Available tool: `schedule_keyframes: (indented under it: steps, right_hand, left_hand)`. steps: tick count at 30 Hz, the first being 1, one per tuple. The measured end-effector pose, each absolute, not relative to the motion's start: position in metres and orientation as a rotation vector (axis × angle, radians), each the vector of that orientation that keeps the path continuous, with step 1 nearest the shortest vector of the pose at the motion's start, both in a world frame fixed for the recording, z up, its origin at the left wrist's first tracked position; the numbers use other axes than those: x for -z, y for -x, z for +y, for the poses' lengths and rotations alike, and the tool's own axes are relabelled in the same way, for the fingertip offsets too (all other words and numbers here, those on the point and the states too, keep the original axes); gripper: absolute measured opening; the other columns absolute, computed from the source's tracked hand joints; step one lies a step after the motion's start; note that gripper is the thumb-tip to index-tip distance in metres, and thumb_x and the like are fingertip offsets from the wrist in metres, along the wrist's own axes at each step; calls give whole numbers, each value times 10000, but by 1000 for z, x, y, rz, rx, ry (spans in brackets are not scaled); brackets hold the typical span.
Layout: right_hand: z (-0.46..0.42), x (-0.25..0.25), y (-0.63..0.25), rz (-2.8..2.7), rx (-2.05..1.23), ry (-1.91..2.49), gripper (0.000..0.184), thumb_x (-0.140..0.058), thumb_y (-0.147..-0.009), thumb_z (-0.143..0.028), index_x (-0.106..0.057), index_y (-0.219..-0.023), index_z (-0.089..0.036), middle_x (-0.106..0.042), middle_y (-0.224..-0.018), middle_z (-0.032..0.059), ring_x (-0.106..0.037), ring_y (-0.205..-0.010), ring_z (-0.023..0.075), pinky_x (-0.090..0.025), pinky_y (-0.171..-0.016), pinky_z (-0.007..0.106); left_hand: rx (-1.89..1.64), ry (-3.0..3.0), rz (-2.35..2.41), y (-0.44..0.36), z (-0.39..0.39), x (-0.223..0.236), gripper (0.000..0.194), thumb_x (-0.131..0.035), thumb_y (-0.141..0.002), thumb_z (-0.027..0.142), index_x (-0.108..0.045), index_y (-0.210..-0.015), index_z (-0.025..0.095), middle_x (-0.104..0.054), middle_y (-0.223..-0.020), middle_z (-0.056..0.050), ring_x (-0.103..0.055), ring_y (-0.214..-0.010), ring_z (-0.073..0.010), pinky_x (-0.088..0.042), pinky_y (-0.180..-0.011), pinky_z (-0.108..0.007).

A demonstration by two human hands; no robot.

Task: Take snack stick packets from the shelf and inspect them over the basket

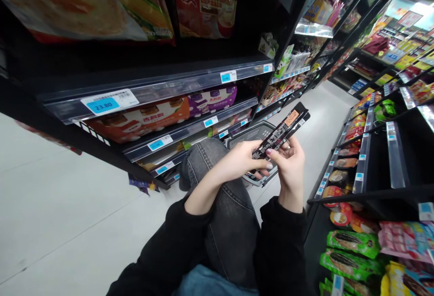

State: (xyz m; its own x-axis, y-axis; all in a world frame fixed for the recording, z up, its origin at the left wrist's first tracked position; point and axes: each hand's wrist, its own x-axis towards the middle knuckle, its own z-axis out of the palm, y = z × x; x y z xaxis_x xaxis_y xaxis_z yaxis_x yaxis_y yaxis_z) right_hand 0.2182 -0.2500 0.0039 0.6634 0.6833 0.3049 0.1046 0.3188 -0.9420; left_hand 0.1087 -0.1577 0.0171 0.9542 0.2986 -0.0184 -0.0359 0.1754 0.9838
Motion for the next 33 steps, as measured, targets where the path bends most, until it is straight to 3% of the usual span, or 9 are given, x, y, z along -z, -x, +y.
schedule_keyframes:
  steps: [5,10,14,18,22,25,28,33]
  right_hand:
    - [-248,-4,-217,-626,-290,1165,252,-679,-743,-343,-572,-888,-166,-563,-648,-30,-549,-558,90,-465,-530,210]
    - [-246,-10,-216,-490,-92,1043,193,-597,-790,-329,-523,-887,-179,-639,-761,5,-649,-699,140,-540,-648,284]
    - [-249,-13,-219,-334,40,1065,171,-548,-790,-346,-468,-812,-197,-546,-605,-44,-594,-523,123,-512,-494,255]
    - [-257,-13,-225,-195,146,1056,169,-497,-834,-367,-425,-794,-219,-456,-574,-61,-561,-481,116,-479,-426,238]
    - [-263,-12,-233,-244,242,1029,122,-486,-855,-312,-432,-793,-222,-476,-673,-34,-584,-574,117,-530,-522,263]
    - [-264,-12,-238,-309,305,946,89,-507,-853,-262,-473,-784,-217,-513,-737,-15,-590,-643,123,-565,-644,303]
    - [-265,-14,-239,-357,322,876,66,-569,-821,-223,-519,-779,-213,-553,-779,-7,-596,-686,125,-567,-733,315]
    - [-264,-16,-236,-402,197,777,98,-633,-791,-188,-550,-740,-183,-592,-759,-15,-611,-670,105,-552,-651,265]
  left_hand:
    - [-235,-1499,211,-106,-163,-22,315,-641,-757,181,-584,-1066,159,-689,-824,-69,-695,-696,-227,-588,-589,-324]
    - [-162,-1611,150,-107,-170,-24,144,-617,-768,178,-561,-898,148,-688,-725,-62,-690,-634,-213,-569,-554,-279]
    - [-77,-1690,56,-108,-173,-23,118,-591,-791,187,-532,-881,137,-682,-733,-61,-689,-635,-200,-557,-557,-260]
    - [8,-1739,-46,-108,-172,-22,125,-569,-828,198,-542,-937,141,-692,-846,-81,-701,-735,-196,-555,-599,-243]
    - [12,-1581,-25,-105,-167,-22,168,-578,-825,195,-548,-986,156,-694,-954,-93,-703,-802,-190,-570,-635,-243]
    - [-154,-1442,91,-104,-160,-21,265,-661,-770,209,-594,-1017,141,-707,-859,-90,-705,-785,-208,-587,-668,-287]
    - [-426,-1291,174,-106,-156,-21,240,-720,-724,241,-646,-899,96,-703,-768,-104,-704,-719,-215,-593,-640,-288]
    - [-637,-1147,202,-108,-153,-21,314,-744,-704,369,-619,-778,90,-690,-669,-112,-698,-644,-234,-591,-572,-291]
